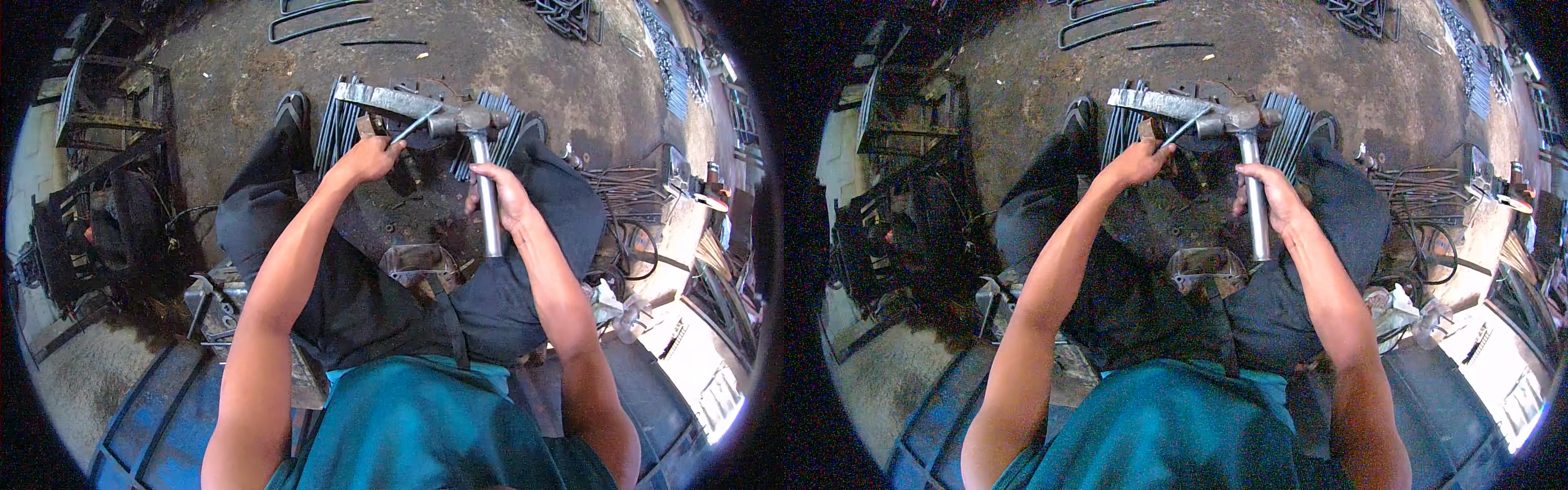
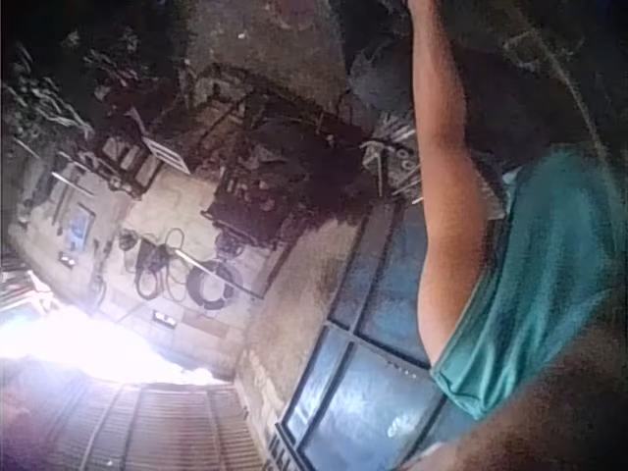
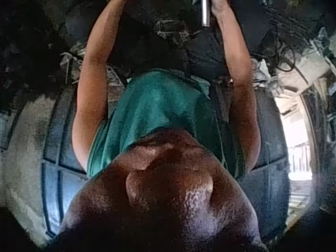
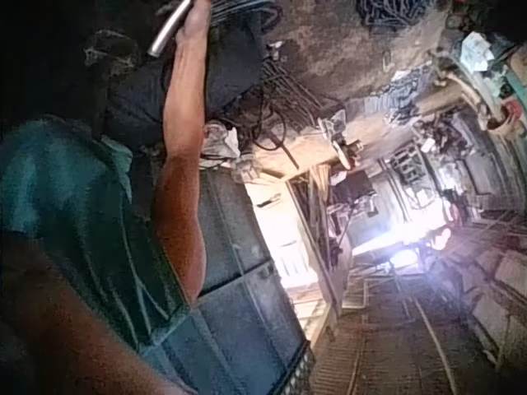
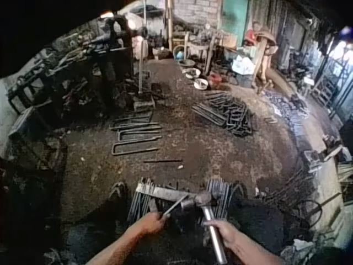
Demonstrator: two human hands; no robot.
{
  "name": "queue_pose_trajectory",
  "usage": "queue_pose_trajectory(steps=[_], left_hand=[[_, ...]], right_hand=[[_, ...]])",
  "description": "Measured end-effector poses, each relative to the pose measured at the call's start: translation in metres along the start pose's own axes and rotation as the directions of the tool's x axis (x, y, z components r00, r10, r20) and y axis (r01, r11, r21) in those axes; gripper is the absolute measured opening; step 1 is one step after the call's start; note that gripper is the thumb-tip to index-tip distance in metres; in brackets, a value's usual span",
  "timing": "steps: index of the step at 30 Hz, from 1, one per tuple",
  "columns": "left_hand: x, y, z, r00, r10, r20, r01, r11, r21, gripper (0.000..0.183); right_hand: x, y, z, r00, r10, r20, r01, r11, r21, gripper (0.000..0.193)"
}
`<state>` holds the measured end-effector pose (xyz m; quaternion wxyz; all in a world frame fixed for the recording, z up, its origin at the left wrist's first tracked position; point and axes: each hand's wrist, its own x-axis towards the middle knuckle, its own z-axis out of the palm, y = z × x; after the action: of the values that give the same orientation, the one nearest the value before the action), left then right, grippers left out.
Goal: Hammering a metal rod against a jig to bend it.
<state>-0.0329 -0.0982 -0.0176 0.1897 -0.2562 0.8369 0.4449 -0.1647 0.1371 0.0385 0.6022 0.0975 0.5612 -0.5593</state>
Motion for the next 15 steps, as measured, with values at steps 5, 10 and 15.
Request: queue_pose_trajectory(steps=[5,10,15], left_hand=[[-0.002,0.003,0.000,0.999,-0.052,0.014,0.052,0.998,0.034,0.051],[-0.015,0.010,0.005,0.996,-0.083,-0.042,0.085,0.995,0.046,0.047],[-0.025,0.008,0.014,0.980,-0.001,-0.200,0.018,0.996,0.082,0.047]], right_hand=[[0.010,0.000,0.006,0.991,-0.030,0.134,-0.002,0.973,0.230,0.016],[0.002,-0.001,0.019,0.967,0.025,0.254,-0.057,0.991,0.119,0.011],[-0.012,-0.007,0.034,0.999,0.008,0.044,-0.001,0.988,-0.152,0.024]])
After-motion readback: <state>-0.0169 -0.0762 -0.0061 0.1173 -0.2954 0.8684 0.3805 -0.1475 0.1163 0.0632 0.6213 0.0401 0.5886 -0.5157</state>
